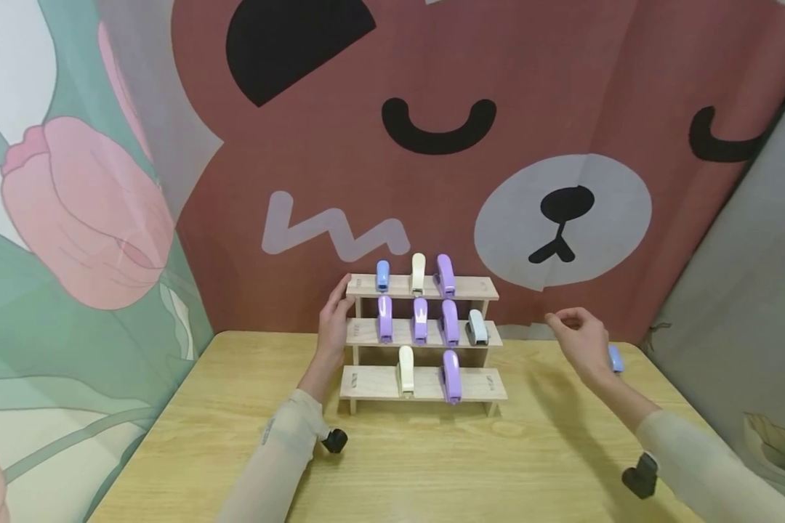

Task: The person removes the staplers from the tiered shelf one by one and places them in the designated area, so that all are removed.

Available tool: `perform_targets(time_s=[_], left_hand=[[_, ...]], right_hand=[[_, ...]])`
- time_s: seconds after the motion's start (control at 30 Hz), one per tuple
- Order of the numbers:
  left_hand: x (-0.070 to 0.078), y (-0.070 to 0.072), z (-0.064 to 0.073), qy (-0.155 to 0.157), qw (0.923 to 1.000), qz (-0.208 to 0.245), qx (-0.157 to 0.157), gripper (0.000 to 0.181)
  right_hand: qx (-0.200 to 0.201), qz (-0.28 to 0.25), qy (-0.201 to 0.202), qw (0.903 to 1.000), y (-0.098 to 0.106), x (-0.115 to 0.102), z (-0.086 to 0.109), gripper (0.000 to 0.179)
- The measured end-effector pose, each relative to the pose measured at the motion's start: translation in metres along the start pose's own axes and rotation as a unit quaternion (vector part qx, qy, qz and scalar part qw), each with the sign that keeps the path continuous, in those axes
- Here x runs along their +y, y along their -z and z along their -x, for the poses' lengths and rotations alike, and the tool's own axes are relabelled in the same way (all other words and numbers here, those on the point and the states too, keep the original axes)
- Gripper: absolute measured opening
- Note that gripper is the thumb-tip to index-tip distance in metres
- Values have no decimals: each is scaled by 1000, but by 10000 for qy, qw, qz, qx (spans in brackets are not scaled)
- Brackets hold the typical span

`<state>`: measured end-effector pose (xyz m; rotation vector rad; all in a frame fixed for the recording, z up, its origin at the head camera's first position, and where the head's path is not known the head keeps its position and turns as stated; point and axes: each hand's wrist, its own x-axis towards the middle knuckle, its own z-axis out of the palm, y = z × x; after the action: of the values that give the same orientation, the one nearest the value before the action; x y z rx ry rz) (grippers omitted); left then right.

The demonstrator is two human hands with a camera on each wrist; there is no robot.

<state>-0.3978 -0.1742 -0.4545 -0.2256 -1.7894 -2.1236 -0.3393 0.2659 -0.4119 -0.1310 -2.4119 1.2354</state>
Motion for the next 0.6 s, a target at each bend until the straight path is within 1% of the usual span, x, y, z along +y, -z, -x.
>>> perform_targets(time_s=[0.1,0.17,0.33,0.43,0.6], left_hand=[[0,1,0,12,10000,-2,-3,47],[1,0,-1,0,10000,13,-29,46],[5,0,-1,112,9998,106,-81,47],[13,0,1,205,9997,139,-87,49],[32,-3,12,305,9993,157,-126,50]], right_hand=[[-53,-128,11,9999,-7,-11,3,47],[-74,-217,37,9997,-11,-20,4,44],[-145,-502,123,9986,-24,-40,4,38],[-153,-575,285,9978,-33,-51,2,38],[-169,-627,501,9966,-45,-67,2,35]])
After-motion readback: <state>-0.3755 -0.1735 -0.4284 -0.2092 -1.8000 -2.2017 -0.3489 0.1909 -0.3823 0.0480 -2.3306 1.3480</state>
